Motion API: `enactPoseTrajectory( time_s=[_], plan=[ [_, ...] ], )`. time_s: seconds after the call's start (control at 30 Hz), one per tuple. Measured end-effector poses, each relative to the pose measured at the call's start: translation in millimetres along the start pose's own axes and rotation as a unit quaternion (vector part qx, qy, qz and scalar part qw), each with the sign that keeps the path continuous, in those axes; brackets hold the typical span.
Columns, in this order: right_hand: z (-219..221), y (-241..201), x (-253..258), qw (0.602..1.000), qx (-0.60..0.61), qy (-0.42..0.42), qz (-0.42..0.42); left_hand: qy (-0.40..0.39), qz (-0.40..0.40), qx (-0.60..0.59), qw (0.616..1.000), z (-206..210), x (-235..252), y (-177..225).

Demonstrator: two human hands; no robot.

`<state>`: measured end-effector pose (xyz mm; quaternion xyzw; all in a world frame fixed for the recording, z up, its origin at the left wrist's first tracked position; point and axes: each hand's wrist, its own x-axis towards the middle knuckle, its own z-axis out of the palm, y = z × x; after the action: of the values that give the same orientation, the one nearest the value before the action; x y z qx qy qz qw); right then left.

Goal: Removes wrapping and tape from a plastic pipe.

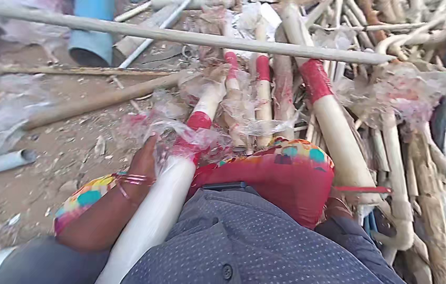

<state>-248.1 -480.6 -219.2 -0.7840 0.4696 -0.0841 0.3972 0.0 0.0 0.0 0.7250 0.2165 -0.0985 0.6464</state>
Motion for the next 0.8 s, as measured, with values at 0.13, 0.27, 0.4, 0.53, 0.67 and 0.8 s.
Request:
enactPoseTrajectory(
  time_s=[0.13,0.27,0.4,0.53,0.67,0.8],
  plan=[
    [-37.8,-227.9,-91.2,0.958,-0.001,-0.039,0.283,0.000,-0.024,0.052,0.998,3.1,-0.4,4.8],
    [-41.4,-209.6,-99.1,0.971,-0.078,-0.019,0.227,-0.043,-0.004,0.043,0.998,3.0,0.5,4.9],
    [-33.9,-81.8,-36.6,0.987,-0.077,0.047,0.133,-0.099,0.008,0.178,0.979,-3.4,-0.3,18.3],
    [-41.6,-47.1,-2.0,0.986,0.026,0.128,0.100,-0.133,0.069,0.361,0.921,-9.6,-2.1,33.9],
    [-69.8,-102.4,-9.0,0.982,0.138,0.127,0.022,-0.146,0.101,0.345,0.922,-13.4,-3.7,27.7],
    [-104.0,-161.8,-26.1,0.978,0.164,0.068,-0.109,-0.142,0.110,0.326,0.928,-18.6,-4.3,22.6]
  ],
)
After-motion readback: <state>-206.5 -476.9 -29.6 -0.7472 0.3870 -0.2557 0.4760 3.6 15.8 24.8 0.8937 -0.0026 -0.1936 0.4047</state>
